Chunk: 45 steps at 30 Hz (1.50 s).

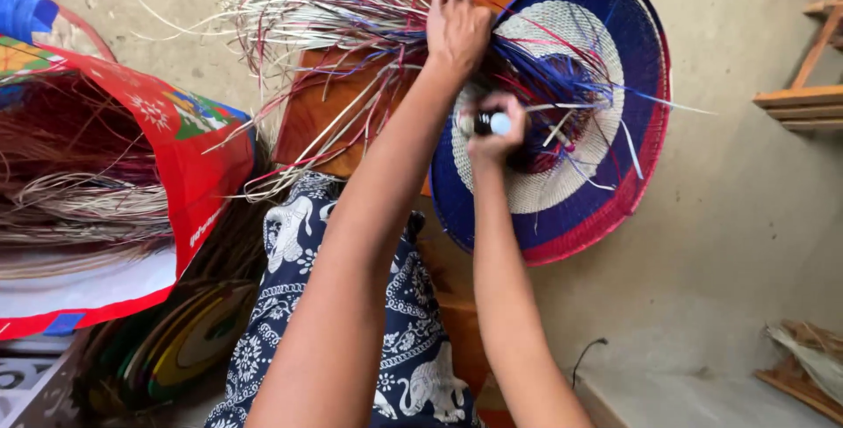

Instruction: Weaving colored fibers into a circular pattern using hands and a small bottle

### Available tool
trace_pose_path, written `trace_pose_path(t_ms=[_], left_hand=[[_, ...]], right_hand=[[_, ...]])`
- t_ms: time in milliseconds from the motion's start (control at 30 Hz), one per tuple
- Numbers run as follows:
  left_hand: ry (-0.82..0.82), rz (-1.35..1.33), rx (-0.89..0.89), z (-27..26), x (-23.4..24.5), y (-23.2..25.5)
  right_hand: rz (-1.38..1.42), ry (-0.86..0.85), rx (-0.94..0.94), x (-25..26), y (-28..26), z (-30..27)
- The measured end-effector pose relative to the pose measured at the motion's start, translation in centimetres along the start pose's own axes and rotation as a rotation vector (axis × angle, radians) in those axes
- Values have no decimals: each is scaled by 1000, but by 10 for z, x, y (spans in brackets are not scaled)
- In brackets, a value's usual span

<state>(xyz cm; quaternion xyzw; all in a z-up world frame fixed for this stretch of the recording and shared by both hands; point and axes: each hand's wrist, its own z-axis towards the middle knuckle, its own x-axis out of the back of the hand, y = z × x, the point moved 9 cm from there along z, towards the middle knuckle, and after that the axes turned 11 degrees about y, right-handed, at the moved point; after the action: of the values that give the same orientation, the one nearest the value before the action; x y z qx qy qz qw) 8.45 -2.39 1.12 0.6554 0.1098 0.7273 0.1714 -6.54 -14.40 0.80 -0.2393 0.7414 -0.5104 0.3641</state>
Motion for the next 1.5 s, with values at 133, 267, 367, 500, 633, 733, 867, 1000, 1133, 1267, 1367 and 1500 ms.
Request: trace_pose_path(t_ms=[133, 267, 367, 500, 633, 733, 867, 1000, 1133, 1267, 1367, 1500], left_hand=[[-77, 80, -2, 4, -5, -1], [-99, 59, 2, 0, -14, -4], [-59, 42, -3, 3, -12, -3], [-81, 31, -3, 0, -10, 0], [-123, 55, 3, 1, -3, 1], [-138, 45, 23, 1, -1, -5], [-72, 56, 10, -3, -6, -1], [-91, 81, -3, 0, -6, 3], [-164, 72, 7, 0, -11, -1], [-180, 29, 12, -4, -10, -2], [-133, 14, 28, -4, -10, -2], [-60, 98, -3, 0, -7, 1]], right_hand=[[-36, 5, -2, 13, -13, -11], [-26, -249, 83, 42, -32, -65], [-41, -146, 48, 28, -22, -37], [-30, 18, -4, 5, 2, 14], [-89, -16, 83, 15, -18, -3], [-33, -41, 148, 41, -30, -28], [-12, -72, 196, 32, -32, -19], [-31, -86, 270, 8, -25, 23], [-9, -103, 236, 15, -32, 3], [-11, -82, 213, 28, -35, -32], [-46, -45, 213, 14, -15, 8], [-30, 19, 250, -14, -10, 46]])
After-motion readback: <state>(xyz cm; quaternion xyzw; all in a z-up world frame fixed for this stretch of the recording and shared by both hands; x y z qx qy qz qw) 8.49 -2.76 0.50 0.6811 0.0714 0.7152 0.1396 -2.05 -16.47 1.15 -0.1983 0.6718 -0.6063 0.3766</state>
